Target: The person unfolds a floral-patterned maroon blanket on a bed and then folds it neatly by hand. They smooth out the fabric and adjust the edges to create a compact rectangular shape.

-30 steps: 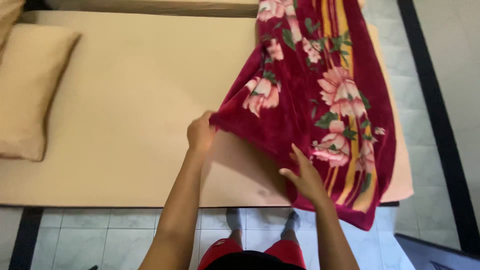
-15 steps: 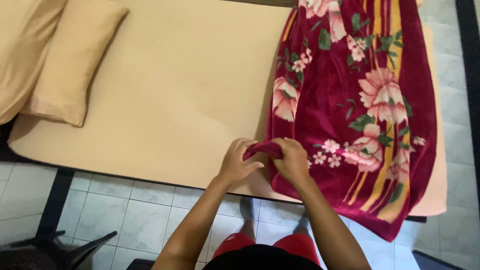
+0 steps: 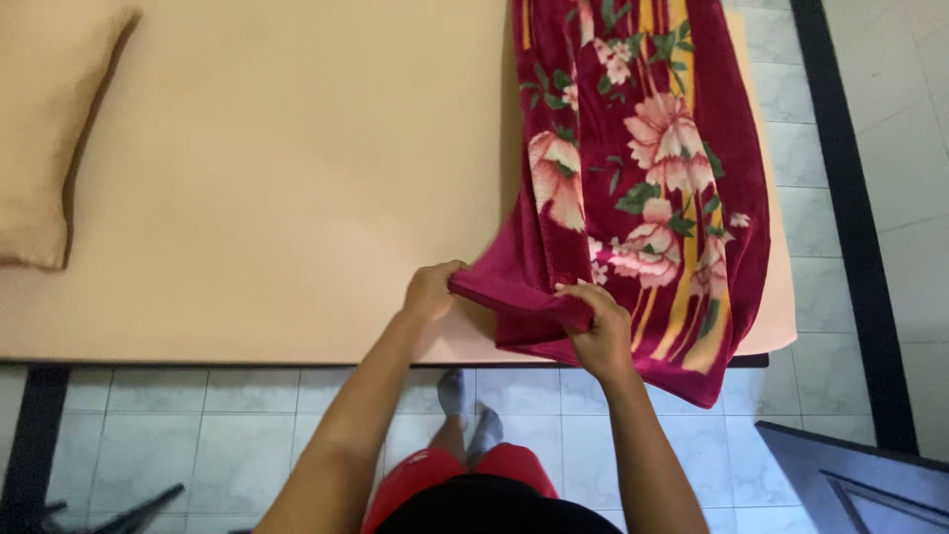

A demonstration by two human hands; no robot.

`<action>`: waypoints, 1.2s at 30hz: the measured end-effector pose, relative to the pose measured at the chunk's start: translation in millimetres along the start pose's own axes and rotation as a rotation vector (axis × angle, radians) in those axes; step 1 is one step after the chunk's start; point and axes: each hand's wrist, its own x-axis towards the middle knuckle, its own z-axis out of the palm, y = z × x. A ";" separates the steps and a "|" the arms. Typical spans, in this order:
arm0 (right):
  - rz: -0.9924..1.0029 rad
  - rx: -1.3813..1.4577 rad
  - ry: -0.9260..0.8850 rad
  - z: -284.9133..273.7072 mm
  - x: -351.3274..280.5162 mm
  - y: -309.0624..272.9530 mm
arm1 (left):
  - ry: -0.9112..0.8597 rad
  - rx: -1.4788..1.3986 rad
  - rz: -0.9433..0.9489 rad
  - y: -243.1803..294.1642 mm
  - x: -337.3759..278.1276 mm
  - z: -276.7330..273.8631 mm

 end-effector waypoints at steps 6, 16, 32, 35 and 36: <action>0.232 0.077 -0.137 35.5 -21.3 41.6 | 0.004 0.528 -0.071 -7.0 -38.7 -67.8; 0.238 -0.067 -0.409 132.6 -42.7 9.6 | 0.398 0.741 0.144 -59.7 -65.3 -222.6; 0.191 -0.379 -0.988 371.3 -113.3 -74.2 | -0.108 0.728 -0.716 -308.9 -305.9 -268.2; 0.260 -0.323 -0.900 333.3 -125.7 -44.1 | -0.341 0.636 -0.590 -331.7 -275.5 -209.4; 0.303 -0.281 -0.849 313.1 -129.8 -39.3 | -0.440 0.601 -0.559 -359.4 -258.4 -177.2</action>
